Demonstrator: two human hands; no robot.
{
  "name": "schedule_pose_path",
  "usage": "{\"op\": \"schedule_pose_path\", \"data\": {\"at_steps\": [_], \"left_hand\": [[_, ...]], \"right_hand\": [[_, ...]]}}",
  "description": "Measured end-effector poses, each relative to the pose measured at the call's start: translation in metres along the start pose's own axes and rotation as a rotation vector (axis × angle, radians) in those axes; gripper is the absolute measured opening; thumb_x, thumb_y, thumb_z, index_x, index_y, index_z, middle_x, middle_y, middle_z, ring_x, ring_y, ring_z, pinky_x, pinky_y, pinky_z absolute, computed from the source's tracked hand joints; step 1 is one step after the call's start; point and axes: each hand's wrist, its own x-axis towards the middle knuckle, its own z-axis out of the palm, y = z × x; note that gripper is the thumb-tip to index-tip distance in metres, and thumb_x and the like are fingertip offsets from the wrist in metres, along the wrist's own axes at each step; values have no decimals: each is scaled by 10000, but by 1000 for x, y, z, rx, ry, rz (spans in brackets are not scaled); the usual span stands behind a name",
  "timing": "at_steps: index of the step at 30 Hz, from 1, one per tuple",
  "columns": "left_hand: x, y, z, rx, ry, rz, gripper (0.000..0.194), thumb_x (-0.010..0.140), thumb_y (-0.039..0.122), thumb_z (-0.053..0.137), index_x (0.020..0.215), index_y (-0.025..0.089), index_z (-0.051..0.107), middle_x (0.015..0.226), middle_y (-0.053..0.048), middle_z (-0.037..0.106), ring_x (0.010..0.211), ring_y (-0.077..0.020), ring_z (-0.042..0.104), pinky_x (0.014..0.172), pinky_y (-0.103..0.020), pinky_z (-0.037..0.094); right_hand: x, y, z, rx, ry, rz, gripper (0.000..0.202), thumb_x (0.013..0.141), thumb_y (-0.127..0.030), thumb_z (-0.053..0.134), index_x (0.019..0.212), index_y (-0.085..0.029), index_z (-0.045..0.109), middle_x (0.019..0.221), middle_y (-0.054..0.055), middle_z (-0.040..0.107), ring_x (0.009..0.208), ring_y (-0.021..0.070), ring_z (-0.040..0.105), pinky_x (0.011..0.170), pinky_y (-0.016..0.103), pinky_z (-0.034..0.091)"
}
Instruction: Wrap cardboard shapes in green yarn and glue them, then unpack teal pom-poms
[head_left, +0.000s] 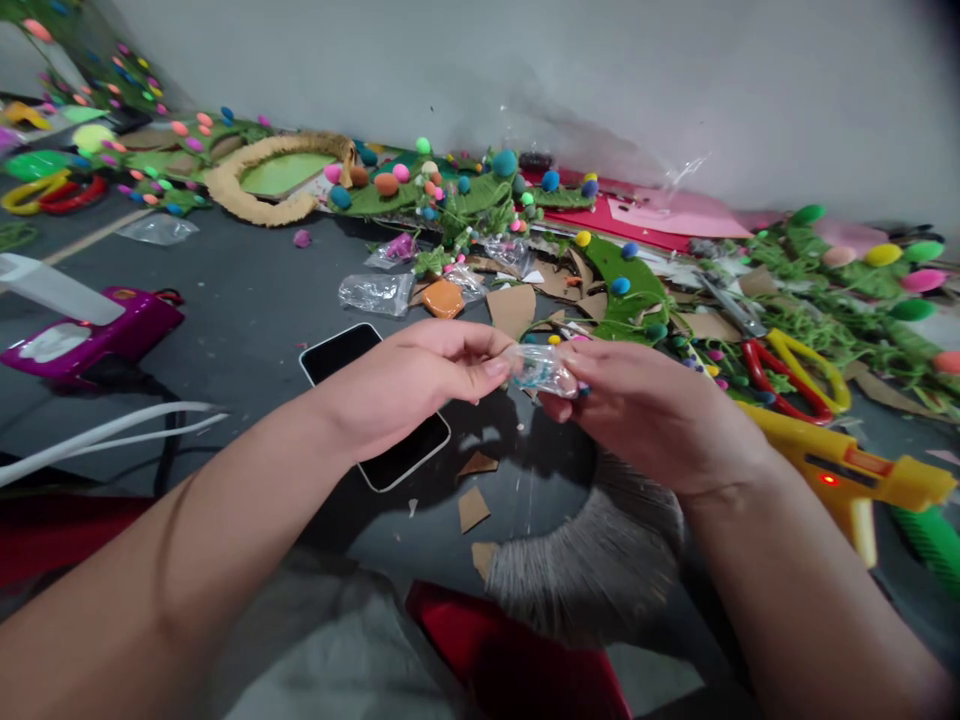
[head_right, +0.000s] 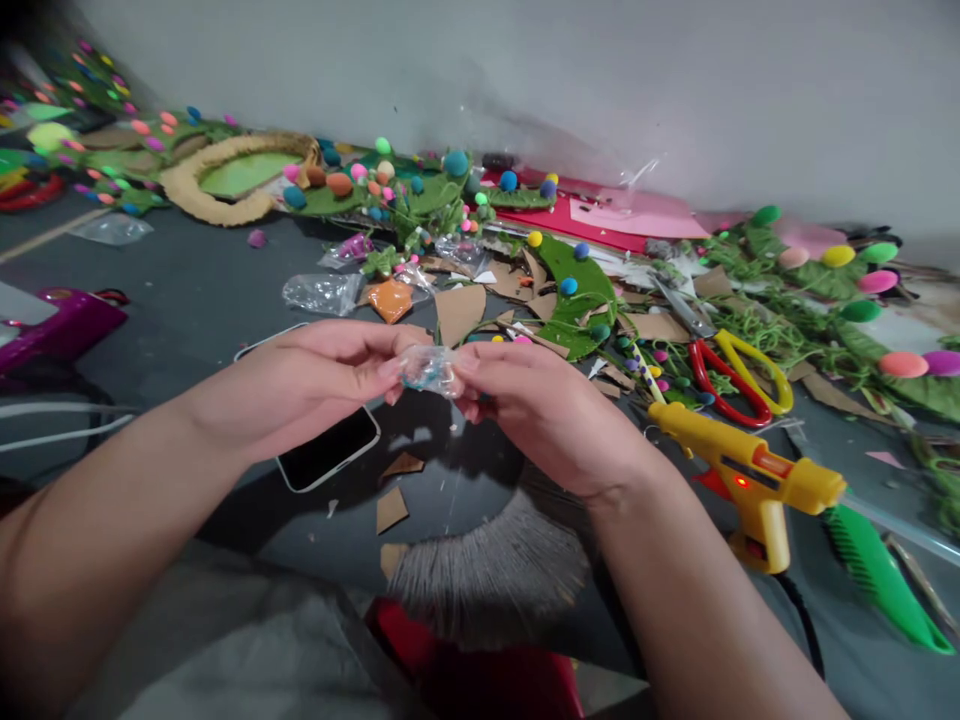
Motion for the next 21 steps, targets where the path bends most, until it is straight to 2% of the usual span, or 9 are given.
{"op": "schedule_pose_path", "data": {"at_steps": [5, 8, 11, 16, 21], "left_hand": [[-1, 1, -2, -31, -63, 10, 101, 858, 248, 651, 785, 194, 695, 857, -63, 622, 790, -197, 564, 704, -339, 448], [0, -2, 0, -125, -75, 37, 85, 844, 237, 667, 829, 193, 738, 944, -81, 656, 853, -210, 598, 759, -364, 490], [2, -6, 2, -189, -21, 54, 73, 845, 247, 697, 860, 210, 759, 947, -72, 671, 838, -194, 601, 752, -351, 499], [4, -11, 3, -205, -15, 84, 61, 857, 289, 736, 855, 229, 744, 864, -40, 623, 763, -150, 556, 654, -280, 462], [4, -14, 10, -297, -21, 107, 146, 803, 319, 803, 799, 228, 689, 771, -9, 550, 668, -119, 480, 604, -266, 416]], "right_hand": [[-2, -4, -2, -58, -47, 44, 156, 816, -323, 689, 711, -212, 661, 759, 33, 584, 750, 188, 537, 694, 321, 447], [-3, -3, -6, -92, -63, 42, 181, 844, -363, 705, 742, -216, 672, 777, 29, 593, 751, 183, 535, 686, 314, 434], [-2, 0, -10, -110, -52, 24, 235, 894, -432, 694, 793, -220, 683, 772, 20, 574, 730, 167, 510, 681, 307, 417], [-1, 4, -9, -79, -8, -22, 288, 934, -487, 644, 792, -237, 657, 773, 15, 521, 724, 165, 459, 694, 306, 420], [0, 4, -2, -9, 0, -39, 307, 931, -490, 643, 769, -230, 644, 853, 41, 562, 765, 173, 479, 727, 316, 454]]}}
